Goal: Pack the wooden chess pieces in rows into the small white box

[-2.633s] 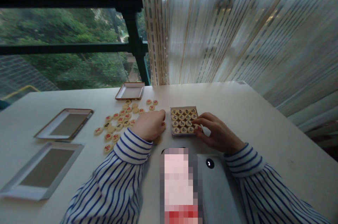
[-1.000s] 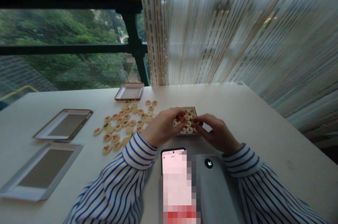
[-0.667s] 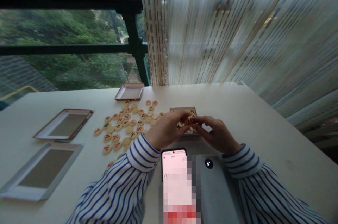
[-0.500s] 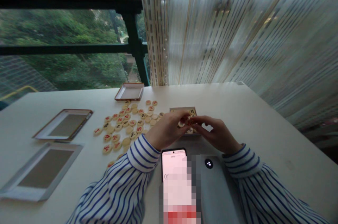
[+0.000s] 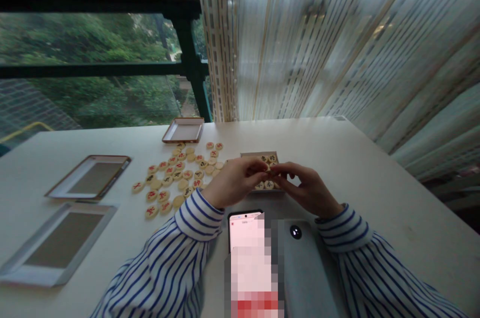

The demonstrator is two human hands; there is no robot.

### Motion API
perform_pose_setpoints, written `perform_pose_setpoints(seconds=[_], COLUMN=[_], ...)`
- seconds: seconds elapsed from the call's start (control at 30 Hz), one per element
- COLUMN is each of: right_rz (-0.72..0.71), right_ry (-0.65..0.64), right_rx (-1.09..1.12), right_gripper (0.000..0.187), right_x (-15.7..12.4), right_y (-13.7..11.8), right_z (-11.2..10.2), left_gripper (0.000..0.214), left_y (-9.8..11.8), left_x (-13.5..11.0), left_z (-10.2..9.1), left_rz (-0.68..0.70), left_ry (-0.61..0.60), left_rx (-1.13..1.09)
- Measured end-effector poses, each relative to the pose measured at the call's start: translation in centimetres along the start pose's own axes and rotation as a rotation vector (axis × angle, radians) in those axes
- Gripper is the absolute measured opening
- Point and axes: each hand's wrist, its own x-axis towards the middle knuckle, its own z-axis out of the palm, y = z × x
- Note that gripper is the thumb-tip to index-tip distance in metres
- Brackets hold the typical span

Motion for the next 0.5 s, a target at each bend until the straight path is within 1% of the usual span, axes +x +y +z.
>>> perform_pose_setpoints(seconds=[0.13,0.23,0.33,0.5], right_rz=[-0.034,-0.089,-0.141,-0.188], right_ry=[-0.011,-0.012,-0.003,-0.018], right_rx=[-0.025,-0.07,-0.169,-0.348], right_gripper=[0.02,0.023,0.027,0.024], right_x=[0.01,0.05,0.05,-0.05], right_y=[-0.11,-0.07,0.13,0.36], right_z=[-0.04,0.05,0.18,0.21], left_gripper=[0.019,0.02,0.021,0.02], left_y=[-0.3,-0.51,-0.62,-0.37], left_x=[0.11,0.17,0.22,0.29], left_z=[-0.04,0.18,0.4,0.54], left_rz=[-0.032,-0.045,-0.056,-0.074], left_ry=[-0.004,0.015,0.032,0.037], left_rx=[-0.023,-0.032,-0.027,0.019])
